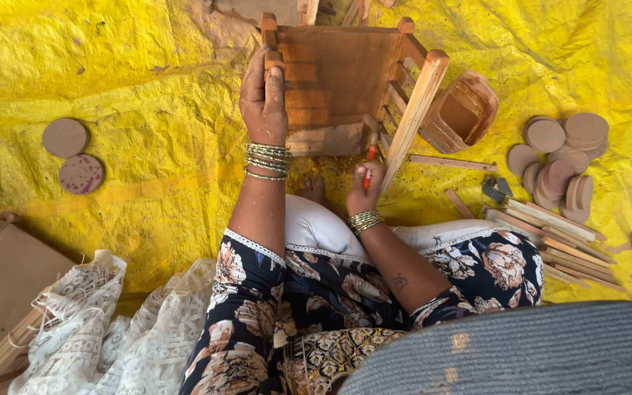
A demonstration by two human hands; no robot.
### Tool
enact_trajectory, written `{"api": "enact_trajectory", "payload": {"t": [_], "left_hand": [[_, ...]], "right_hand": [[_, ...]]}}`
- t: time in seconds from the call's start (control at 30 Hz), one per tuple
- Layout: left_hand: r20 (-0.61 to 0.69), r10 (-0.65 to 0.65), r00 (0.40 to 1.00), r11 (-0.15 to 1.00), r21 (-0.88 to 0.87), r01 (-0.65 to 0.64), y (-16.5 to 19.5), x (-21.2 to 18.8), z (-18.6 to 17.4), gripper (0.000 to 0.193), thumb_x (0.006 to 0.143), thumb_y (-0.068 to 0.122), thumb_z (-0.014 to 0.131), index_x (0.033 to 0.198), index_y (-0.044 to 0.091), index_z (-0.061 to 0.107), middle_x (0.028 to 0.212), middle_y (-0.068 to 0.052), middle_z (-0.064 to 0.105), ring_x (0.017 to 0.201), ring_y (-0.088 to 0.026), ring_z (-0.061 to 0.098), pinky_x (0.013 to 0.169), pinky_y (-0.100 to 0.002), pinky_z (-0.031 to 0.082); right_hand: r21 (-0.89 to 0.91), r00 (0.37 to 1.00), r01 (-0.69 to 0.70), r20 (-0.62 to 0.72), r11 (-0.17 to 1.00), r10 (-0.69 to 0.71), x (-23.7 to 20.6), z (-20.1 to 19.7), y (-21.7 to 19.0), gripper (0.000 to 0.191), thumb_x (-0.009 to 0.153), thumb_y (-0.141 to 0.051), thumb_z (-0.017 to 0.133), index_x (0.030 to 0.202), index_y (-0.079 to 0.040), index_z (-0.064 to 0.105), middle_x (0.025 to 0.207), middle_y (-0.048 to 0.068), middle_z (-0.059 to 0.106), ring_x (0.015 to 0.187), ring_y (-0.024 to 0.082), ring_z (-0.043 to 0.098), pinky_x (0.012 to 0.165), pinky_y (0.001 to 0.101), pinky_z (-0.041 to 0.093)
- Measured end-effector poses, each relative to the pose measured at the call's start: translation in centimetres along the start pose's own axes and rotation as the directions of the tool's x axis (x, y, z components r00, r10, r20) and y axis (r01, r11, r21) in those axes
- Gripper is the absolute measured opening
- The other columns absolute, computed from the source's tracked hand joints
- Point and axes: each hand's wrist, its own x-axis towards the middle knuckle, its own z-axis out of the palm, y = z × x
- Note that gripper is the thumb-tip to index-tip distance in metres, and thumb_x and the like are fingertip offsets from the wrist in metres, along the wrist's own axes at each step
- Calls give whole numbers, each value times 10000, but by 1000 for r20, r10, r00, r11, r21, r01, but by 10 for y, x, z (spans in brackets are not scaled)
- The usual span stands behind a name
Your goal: The person sits on the ground and applies a reddish-brown stain to a small wooden chair using a brush, dipping the brush into a container of stain. They rotate and reposition the chair to coat the seat, back, and side rails, working the stain into the slats and edges.
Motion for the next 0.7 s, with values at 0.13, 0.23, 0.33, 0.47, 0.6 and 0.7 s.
{"api": "enact_trajectory", "payload": {"t": [0.13, 0.23, 0.33, 0.47, 0.6, 0.7], "left_hand": [[0, -78, 997, 993, -91, 78, 5, -5, 1, 378, 1075, 199, 603, 1406, 18, 617, 1437, -131, 631, 1292, -215, 619, 1077, -362, 530], [6, -138, 990, 982, -133, 138, 9, -7, 2, 382, 1058, 191, 601, 1399, 19, 614, 1436, -126, 621, 1262, -208, 623, 1019, -371, 562], [6, -90, 996, 991, -104, 90, 10, -5, 3, 380, 1072, 180, 605, 1417, 21, 607, 1454, -129, 619, 1303, -218, 616, 1095, -375, 524], [13, -76, 997, 996, -36, 76, 4, 0, 6, 417, 1053, 185, 634, 1432, 18, 592, 1467, -122, 611, 1319, -222, 612, 1108, -378, 515], [0, 15, 1000, 999, 45, -15, -5, -4, 9, 461, 1028, 154, 730, 1439, 4, 585, 1463, -140, 603, 1346, -237, 591, 1153, -372, 483], [13, -93, 996, 989, -114, 94, -8, -9, 10, 481, 998, 125, 746, 1437, 20, 581, 1418, -133, 629, 1276, -220, 633, 1115, -369, 534]], "right_hand": [[-201, 912, 113, 410, 973, -21, -3, 7, -6, 126, 1092, -217, 567, 1070, -93, 561, 945, 36, 605, 837, 123, 578, 763, 311, 513], [-41, 674, 137, 736, 990, -63, 0, 15, -11, 117, 1109, -177, 570, 1050, -81, 599, 1016, 65, 630, 964, 159, 616, 887, 335, 514], [-51, 642, 47, 767, 998, 9, 5, 18, -15, 98, 1079, -161, 578, 1058, -82, 633, 1057, 46, 669, 1013, 149, 654, 908, 323, 530], [-57, 971, 107, 222, 993, -92, 6, 0, -12, 80, 1054, -166, 605, 1096, -104, 576, 984, 16, 626, 869, 116, 600, 797, 301, 521], [-91, 999, -22, -29, 996, 19, -1, -19, -10, 90, 1046, -166, 594, 1113, -125, 550, 937, -10, 572, 789, 99, 536, 711, 289, 485], [-224, 986, 111, 150, 968, -79, -4, -11, -11, 48, 1068, -143, 587, 1072, -112, 550, 921, 11, 551, 814, 125, 530, 749, 303, 483]]}}
